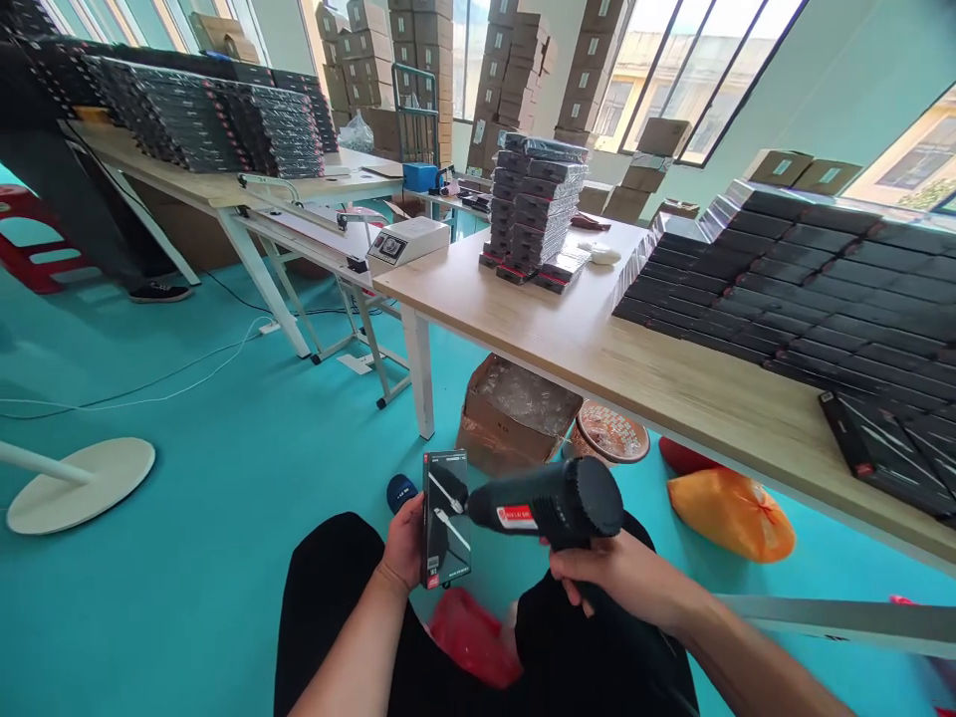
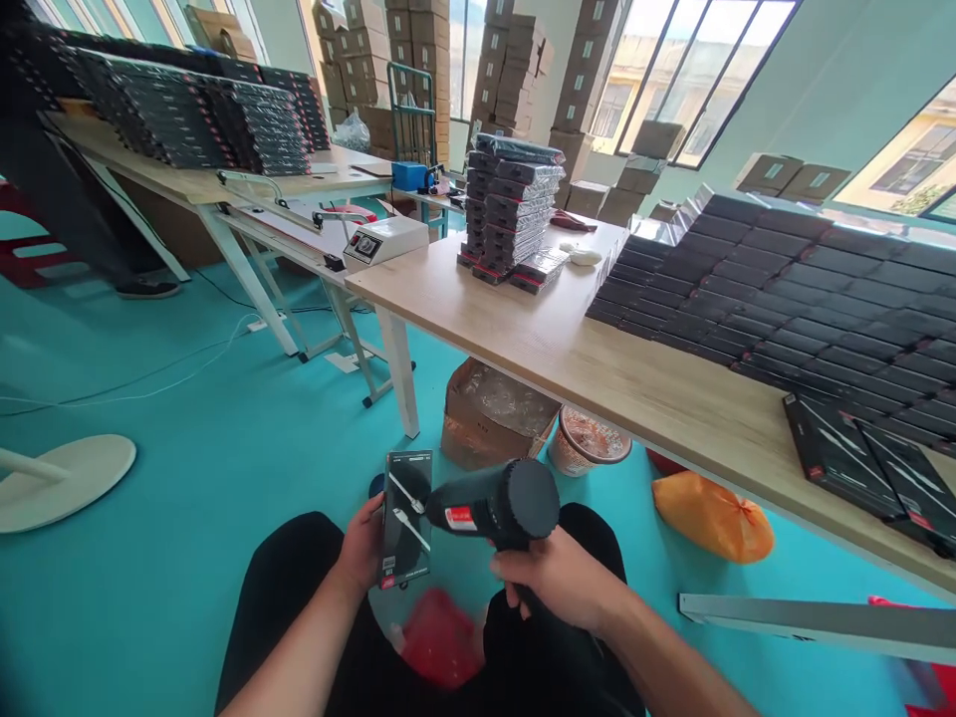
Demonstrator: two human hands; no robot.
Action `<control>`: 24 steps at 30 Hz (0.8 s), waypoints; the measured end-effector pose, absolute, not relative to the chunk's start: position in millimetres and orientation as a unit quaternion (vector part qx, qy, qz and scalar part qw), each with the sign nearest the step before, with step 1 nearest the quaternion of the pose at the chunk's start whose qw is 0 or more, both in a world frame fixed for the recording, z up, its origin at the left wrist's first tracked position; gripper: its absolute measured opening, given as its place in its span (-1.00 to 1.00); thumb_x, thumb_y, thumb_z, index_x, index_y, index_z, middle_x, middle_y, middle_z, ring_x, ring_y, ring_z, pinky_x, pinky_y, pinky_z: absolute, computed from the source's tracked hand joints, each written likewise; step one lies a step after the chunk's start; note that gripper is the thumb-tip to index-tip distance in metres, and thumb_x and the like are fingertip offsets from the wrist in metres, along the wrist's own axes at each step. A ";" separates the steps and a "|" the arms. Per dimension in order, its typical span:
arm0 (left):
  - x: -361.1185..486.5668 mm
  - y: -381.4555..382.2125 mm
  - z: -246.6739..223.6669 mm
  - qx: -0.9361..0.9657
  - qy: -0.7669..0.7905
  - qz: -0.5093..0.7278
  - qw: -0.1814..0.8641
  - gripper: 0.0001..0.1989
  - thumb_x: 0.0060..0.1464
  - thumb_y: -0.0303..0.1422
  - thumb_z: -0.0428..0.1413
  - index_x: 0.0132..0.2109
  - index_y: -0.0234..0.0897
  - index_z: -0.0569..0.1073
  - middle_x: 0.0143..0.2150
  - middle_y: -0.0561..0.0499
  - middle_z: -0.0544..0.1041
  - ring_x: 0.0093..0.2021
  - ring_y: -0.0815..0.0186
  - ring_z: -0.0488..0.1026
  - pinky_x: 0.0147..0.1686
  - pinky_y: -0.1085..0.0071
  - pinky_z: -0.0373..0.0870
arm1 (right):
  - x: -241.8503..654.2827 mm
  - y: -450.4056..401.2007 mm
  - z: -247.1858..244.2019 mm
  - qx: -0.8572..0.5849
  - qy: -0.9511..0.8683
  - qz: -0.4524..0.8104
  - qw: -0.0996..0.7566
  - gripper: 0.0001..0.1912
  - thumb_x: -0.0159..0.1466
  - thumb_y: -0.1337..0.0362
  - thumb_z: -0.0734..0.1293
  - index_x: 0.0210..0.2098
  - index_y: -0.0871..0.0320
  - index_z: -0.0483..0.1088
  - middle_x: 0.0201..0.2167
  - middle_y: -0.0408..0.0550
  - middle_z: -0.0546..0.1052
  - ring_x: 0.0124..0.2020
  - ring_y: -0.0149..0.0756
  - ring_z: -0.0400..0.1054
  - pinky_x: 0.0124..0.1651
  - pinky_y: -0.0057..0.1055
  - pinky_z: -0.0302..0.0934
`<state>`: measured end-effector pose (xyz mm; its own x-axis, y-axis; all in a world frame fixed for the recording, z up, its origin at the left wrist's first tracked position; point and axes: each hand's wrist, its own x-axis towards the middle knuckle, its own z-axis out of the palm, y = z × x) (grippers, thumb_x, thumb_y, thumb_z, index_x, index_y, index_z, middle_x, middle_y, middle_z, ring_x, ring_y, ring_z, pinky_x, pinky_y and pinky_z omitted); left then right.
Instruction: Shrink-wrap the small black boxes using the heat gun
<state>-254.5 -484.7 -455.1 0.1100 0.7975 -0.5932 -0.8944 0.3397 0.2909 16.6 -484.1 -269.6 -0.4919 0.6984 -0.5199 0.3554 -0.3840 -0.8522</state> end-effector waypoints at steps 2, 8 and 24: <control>-258.8 -483.8 -453.7 -0.069 0.335 0.583 0.737 -0.71 0.17 -0.30 0.10 -0.10 -0.39 0.61 -0.34 -0.18 0.69 -0.19 -0.05 0.67 -0.09 0.07 0.57 | 20.3 -495.4 -276.0 -0.475 -0.524 0.704 0.065 -0.91 0.04 0.24 0.35 -0.50 0.13 0.40 -0.67 -0.21 0.38 -0.60 -0.34 0.23 -0.49 -0.37 0.13; -266.4 -482.2 -446.9 -0.075 0.269 0.638 0.718 -0.54 0.17 -0.23 0.05 0.13 -0.38 0.52 -0.05 -0.24 0.68 -0.02 -0.10 0.62 0.05 -0.04 0.50 | 28.4 -533.1 -304.9 -0.503 -0.434 0.732 0.151 -0.63 0.15 -0.04 0.39 -0.32 0.17 0.51 -0.57 -0.14 0.41 -0.48 -0.26 0.30 -0.36 -0.31 0.24; -270.9 -466.6 -476.6 -0.138 0.358 0.688 0.616 -0.68 0.32 -0.11 0.04 -0.03 -0.24 0.52 -0.20 -0.06 0.68 -0.23 0.19 0.65 -0.12 0.21 0.58 | 14.6 -533.3 -306.2 -0.473 -0.366 0.764 0.243 -0.52 0.11 -0.08 0.51 -0.22 0.20 0.52 -0.52 -0.08 0.48 -0.45 -0.23 0.32 -0.39 -0.33 0.24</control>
<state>-270.9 -466.6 -476.6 -0.2027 0.7483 -0.6317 -0.9466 0.0155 0.3221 14.6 -533.3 -306.2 -0.4344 0.7167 -0.5455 -0.0247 -0.6149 -0.7882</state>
